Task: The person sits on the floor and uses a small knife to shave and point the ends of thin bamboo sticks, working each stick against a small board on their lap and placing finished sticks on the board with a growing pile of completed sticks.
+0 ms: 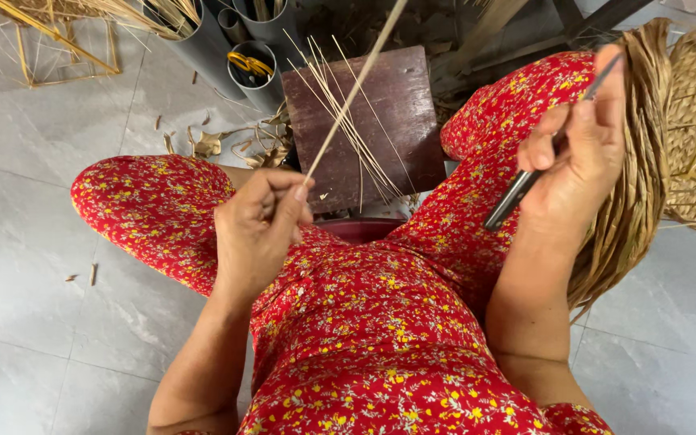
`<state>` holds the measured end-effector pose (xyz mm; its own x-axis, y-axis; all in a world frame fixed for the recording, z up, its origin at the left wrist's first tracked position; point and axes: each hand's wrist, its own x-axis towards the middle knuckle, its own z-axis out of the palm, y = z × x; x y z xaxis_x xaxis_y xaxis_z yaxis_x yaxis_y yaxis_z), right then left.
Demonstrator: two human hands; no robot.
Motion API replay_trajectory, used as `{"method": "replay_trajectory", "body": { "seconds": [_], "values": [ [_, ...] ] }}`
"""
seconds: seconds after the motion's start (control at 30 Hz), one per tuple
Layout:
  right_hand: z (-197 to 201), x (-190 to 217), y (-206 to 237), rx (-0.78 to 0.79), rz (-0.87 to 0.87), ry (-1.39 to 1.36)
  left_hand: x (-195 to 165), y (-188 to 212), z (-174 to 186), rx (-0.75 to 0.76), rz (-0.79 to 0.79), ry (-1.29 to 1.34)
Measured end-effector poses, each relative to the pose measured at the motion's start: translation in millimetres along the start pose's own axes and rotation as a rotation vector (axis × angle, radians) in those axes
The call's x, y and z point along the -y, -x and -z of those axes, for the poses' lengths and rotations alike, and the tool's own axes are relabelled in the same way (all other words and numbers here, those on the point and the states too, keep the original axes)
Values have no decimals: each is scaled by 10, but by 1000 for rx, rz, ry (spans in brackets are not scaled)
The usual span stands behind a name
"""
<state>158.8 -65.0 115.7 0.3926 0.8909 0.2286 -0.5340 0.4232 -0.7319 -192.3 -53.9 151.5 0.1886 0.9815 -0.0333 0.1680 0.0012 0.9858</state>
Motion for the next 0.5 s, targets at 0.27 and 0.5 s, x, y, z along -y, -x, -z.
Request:
{"method": "replay_trajectory", "body": {
  "seconds": [0.27,0.5],
  "values": [
    [-28,-406,78,-81,-172,-16,654,-1270,-338,-192,-128,593],
    [-98,-606,164,-91,-295,41,1066,-1602,-1213,-184,225,-23]
  ]
}}
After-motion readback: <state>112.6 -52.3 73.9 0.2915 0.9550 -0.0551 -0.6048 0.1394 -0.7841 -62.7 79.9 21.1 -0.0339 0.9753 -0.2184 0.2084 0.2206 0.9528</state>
